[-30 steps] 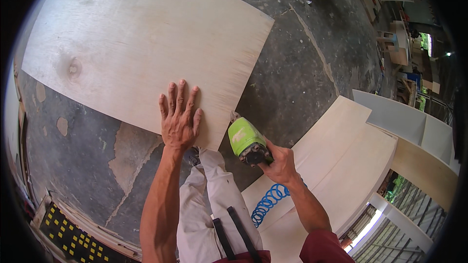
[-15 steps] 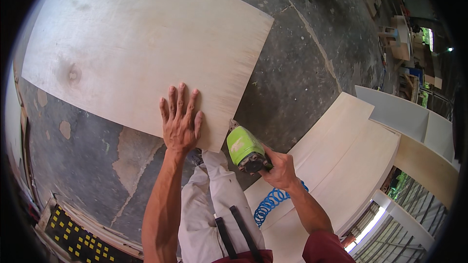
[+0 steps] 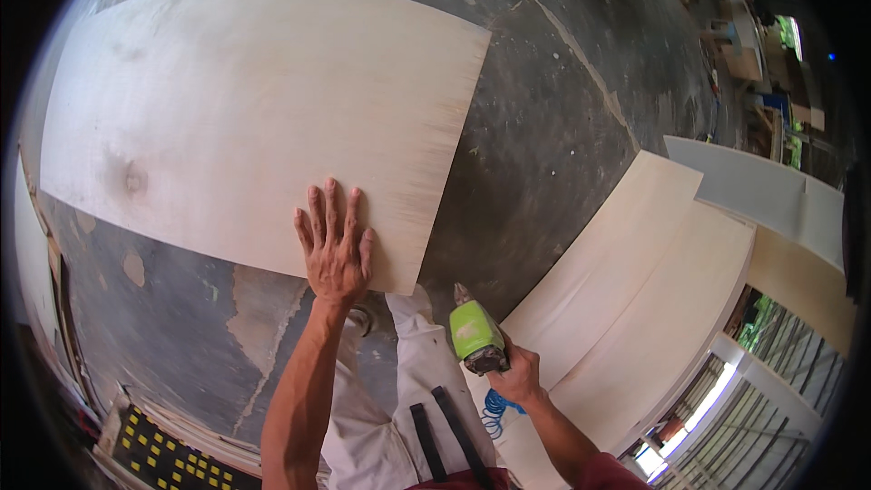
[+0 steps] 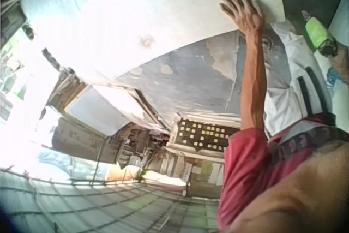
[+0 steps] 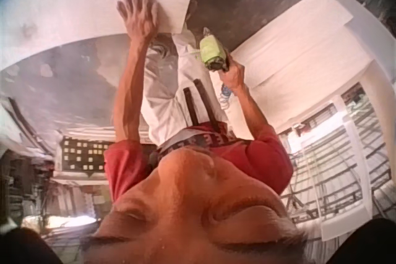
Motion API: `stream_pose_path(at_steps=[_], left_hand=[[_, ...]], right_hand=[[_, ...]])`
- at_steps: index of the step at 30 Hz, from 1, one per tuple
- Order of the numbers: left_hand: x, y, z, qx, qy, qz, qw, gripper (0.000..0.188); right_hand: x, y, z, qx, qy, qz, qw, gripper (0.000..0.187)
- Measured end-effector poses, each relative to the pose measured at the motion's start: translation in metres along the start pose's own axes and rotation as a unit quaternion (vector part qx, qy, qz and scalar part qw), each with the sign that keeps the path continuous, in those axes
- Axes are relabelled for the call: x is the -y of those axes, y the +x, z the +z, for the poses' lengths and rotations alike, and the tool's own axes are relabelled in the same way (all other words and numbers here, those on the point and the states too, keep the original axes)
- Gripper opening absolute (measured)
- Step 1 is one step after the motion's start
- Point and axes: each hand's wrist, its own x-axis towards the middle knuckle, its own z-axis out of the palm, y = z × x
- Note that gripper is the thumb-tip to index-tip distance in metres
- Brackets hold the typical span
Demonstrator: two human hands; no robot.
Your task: The person attaches plywood sheets together using a nail gun and then reloads the tool with a strip of nails.
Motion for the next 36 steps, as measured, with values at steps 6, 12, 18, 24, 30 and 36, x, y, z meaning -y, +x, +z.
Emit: stream_pose_path(at_steps=[6,12,18,24,30,36], left_hand=[[0.013,0.0,-0.009,0.04,-0.086,0.11,0.989,0.09],[0.025,0.012,-0.02,0.163,-0.066,0.342,0.923,0.095],[0.101,0.024,-0.04,0.123,-0.009,0.47,0.874,0.085],[0.204,0.03,-0.078,0.045,0.097,0.468,0.877,0.082],[0.276,0.054,-0.118,-0.011,0.152,0.468,0.871,0.088],[0.286,0.056,-0.096,-0.06,0.139,0.481,0.864,0.076]], right_hand=[[-0.022,-0.079,0.083,-0.071,-0.023,0.19,0.979,0.046],[0.011,-0.14,0.188,-0.095,0.072,0.398,0.91,0.048],[0.085,-0.184,0.293,-0.144,0.217,0.468,0.844,0.045],[0.144,-0.231,0.373,-0.162,0.225,0.431,0.859,0.043],[0.185,-0.252,0.422,-0.116,0.221,0.428,0.869,0.048],[0.215,-0.264,0.489,-0.087,0.207,0.424,0.878,0.049]])
